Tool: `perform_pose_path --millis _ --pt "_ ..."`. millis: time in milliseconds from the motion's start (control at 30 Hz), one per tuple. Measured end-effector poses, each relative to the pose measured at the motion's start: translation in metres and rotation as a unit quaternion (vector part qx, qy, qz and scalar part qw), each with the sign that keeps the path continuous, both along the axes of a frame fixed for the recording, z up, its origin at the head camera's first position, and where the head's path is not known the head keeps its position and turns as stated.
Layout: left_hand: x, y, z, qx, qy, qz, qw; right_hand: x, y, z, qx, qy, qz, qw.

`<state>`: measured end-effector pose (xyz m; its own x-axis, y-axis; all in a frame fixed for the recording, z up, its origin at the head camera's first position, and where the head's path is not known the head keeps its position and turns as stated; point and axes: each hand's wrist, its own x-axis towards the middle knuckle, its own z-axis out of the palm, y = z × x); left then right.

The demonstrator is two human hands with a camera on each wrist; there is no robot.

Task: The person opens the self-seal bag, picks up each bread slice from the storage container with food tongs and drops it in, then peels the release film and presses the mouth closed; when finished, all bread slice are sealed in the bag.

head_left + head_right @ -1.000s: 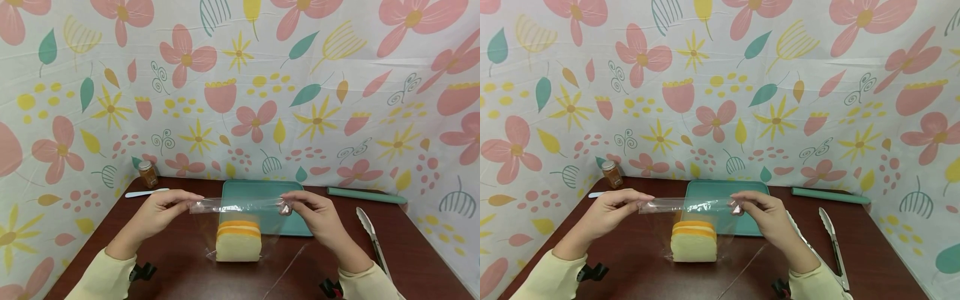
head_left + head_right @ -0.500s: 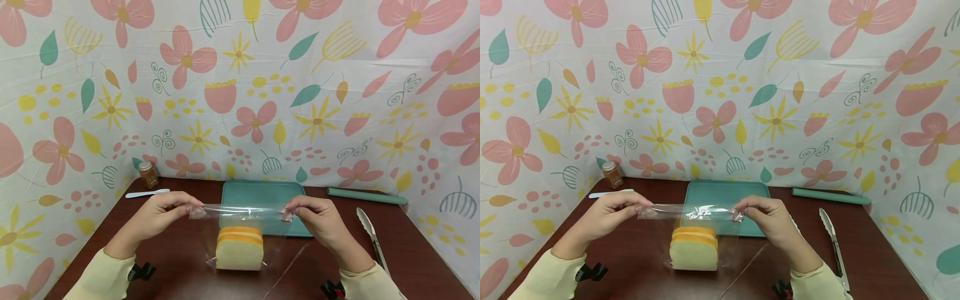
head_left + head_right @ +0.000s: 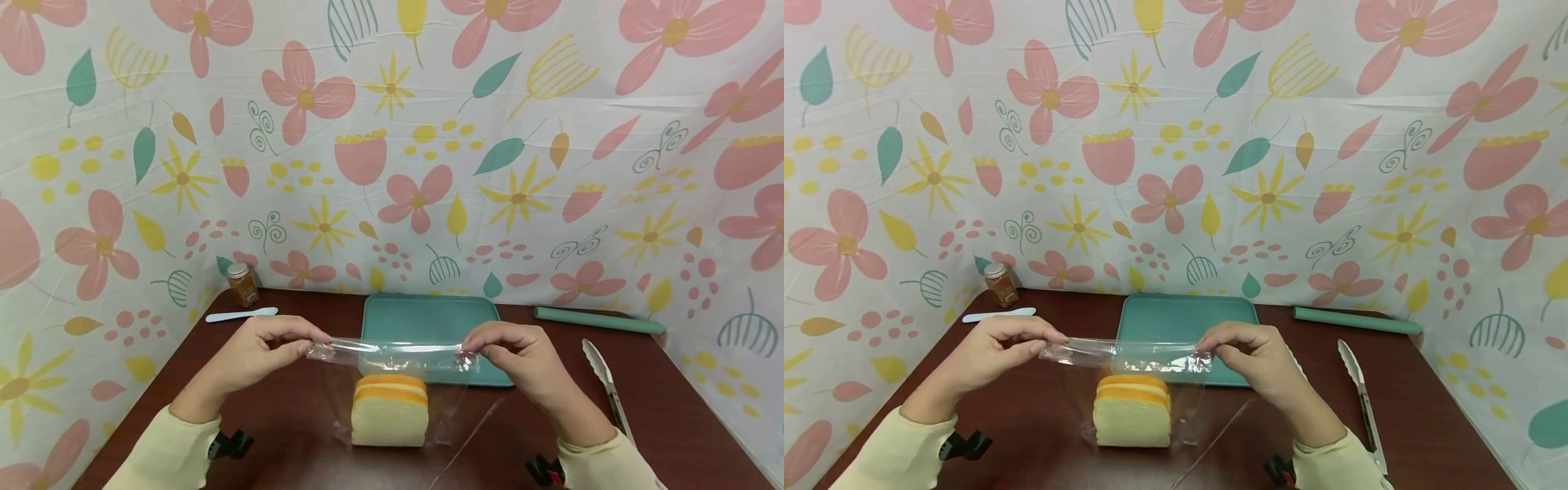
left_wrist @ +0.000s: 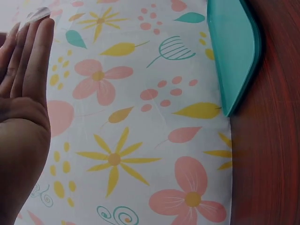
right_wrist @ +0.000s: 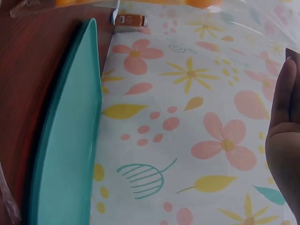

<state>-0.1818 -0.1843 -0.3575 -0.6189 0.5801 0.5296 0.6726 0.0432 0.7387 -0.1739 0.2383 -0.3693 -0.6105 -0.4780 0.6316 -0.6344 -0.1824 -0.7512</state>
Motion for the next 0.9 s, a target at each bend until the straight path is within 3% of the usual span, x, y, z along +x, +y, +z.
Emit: perform_pose_path --millis 100,233,300,367,467,567,733,900 --pt "0.001 0.003 0.001 0.005 -0.028 0.020 0.9994 0.002 -0.001 0.002 0.014 0.030 -0.017 0.9993" --pt "0.004 0.011 0.001 -0.023 -0.051 0.120 0.9912 0.006 -0.005 0.005 0.017 0.044 -0.033 0.9983" --pt "0.007 0.014 0.002 -0.041 -0.062 0.167 0.9833 0.009 -0.008 0.006 0.029 0.033 -0.069 0.9967" --pt "0.009 0.017 0.002 -0.049 -0.072 0.192 0.9775 0.013 -0.010 0.008 0.046 0.013 -0.111 0.9926" --pt "0.012 0.021 0.004 -0.051 -0.072 0.210 0.9737 0.017 -0.013 0.010 0.066 -0.022 -0.165 0.9839" --pt "0.014 0.022 0.006 -0.056 -0.067 0.223 0.9709 0.020 -0.016 0.014 0.067 -0.052 -0.187 0.9786" --pt "0.014 0.021 0.006 -0.060 -0.070 0.223 0.9703 0.023 -0.019 0.024 0.095 -0.104 -0.186 0.9724" --pt "0.015 0.021 0.006 -0.064 -0.074 0.215 0.9716 0.024 -0.022 0.027 0.173 -0.107 -0.188 0.9610"
